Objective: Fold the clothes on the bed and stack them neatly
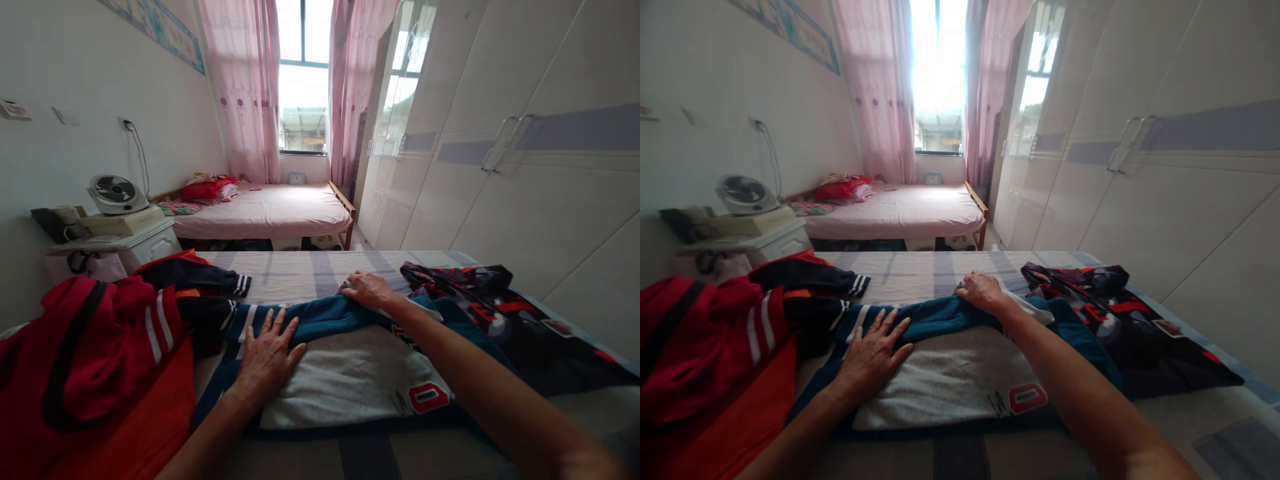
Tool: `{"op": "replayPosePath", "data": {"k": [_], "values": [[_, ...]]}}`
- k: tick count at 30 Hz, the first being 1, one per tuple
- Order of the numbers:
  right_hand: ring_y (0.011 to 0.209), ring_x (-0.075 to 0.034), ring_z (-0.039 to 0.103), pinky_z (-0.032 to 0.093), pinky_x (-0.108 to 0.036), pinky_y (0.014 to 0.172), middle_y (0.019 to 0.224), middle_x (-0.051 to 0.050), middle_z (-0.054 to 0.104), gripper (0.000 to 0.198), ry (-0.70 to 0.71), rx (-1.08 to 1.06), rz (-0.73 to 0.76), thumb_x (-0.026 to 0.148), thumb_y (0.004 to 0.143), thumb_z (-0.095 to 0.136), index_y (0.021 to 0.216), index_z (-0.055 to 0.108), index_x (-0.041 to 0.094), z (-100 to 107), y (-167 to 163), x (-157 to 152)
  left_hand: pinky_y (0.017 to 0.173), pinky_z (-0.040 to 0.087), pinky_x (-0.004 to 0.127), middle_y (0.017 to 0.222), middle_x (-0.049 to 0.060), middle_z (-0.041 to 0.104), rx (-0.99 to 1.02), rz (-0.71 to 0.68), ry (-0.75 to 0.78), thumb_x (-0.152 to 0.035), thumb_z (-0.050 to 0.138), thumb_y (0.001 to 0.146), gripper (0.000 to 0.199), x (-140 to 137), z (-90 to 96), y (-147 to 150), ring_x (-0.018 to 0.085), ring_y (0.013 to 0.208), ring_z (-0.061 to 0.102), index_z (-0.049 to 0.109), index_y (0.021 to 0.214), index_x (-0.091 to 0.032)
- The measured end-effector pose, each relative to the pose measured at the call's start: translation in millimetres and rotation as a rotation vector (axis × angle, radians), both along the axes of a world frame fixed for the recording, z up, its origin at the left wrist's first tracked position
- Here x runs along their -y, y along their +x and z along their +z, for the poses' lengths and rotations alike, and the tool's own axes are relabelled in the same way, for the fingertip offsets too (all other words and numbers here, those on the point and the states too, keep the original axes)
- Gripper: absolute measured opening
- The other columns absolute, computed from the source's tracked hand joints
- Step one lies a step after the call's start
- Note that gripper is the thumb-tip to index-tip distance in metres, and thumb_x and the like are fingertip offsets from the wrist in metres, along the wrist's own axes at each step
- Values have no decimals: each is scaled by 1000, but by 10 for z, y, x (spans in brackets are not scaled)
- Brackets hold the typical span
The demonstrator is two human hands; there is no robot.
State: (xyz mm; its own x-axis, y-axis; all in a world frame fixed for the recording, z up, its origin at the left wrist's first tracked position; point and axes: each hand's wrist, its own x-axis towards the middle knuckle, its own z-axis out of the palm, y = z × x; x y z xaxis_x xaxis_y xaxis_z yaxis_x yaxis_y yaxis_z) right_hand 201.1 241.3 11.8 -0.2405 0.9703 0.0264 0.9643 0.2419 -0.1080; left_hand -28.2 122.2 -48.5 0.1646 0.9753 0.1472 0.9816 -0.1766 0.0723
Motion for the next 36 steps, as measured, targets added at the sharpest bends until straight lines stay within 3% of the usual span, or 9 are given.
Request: {"op": "replayPosePath", "data": {"k": [4, 9, 12, 16, 22, 25, 28, 31, 36], "values": [[93, -26, 64, 45, -31, 76, 96, -15, 70, 20, 15, -25, -134, 21, 72, 58, 86, 70, 16, -78, -41, -134, 101, 26, 64, 149, 8, 32, 5, 11, 0, -44, 42, 87, 51, 17, -8, 9, 33, 138, 24, 43, 136, -28], [92, -25, 63, 44, -31, 75, 98, -16, 68, 35, 263, -174, -317, 24, 86, 35, 108, 61, 15, 118, 228, -145, 100, 23, 67, 149, 10, 31, 51, -2, -13, -43, 43, 87, 53, 23, 34, 17, 34, 138, 22, 43, 137, -26], [94, -24, 60, 44, -33, 78, 102, -17, 65, 44, 461, -308, -397, 21, 88, 19, 116, 51, 13, 258, 327, 2, 100, 22, 67, 150, 11, 30, 76, -1, -18, -43, 44, 86, 56, 22, 31, 11, 35, 138, 22, 39, 139, -25], [81, -21, 59, 45, -32, 73, 92, -9, 64, 29, 658, -668, -357, 27, 83, 33, 103, 52, 18, 221, 390, 408, 100, 21, 67, 150, 10, 29, 75, 2, -20, -43, 42, 87, 54, 18, 19, 6, 34, 139, 20, 42, 137, -26], [93, -24, 61, 45, -35, 80, 110, -8, 63, 37, 272, -419, -170, 21, 75, 48, 112, 50, 23, -146, 695, 1157, 101, 23, 66, 149, 11, 31, 46, -14, -27, -44, 40, 88, 51, 38, 22, -16, 34, 139, 21, 45, 135, -24], [105, -23, 58, 44, -35, 90, 127, -9, 55, 45, 97, -395, -84, 30, 81, 49, 125, 46, 22, -190, 859, 1366, 100, 25, 66, 148, 12, 34, 45, -12, -99, -45, 41, 88, 51, 30, 117, -28, 35, 138, 23, 47, 134, -23], [111, -21, 56, 42, -34, 95, 129, -9, 54, 44, 154, -447, -88, 37, 88, 39, 128, 45, 20, -148, 1022, 1334, 101, 31, 57, 140, 15, 46, 85, -46, -87, -44, 39, 89, 50, -61, 324, 47, 33, 132, 35, 52, 129, -18], [116, -22, 52, 38, -35, 99, 125, -12, 56, 42, 273, -388, -158, 27, 87, 37, 126, 48, 16, -182, 1210, 1123, 100, 38, 40, 132, 12, 54, 174, -170, -19, -37, 36, 92, 45, -266, 530, 268, 25, 122, 49, 52, 127, -15], [112, -23, 52, 38, -36, 98, 121, -13, 58, 48, 209, -288, -150, 14, 75, 45, 123, 53, 15, -407, 1391, 843, 87, 46, 29, 119, 9, 61, 164, -238, -52, -27, 50, 84, 47, -726, 565, 749, 20, 103, 62, 50, 130, -20]]}}
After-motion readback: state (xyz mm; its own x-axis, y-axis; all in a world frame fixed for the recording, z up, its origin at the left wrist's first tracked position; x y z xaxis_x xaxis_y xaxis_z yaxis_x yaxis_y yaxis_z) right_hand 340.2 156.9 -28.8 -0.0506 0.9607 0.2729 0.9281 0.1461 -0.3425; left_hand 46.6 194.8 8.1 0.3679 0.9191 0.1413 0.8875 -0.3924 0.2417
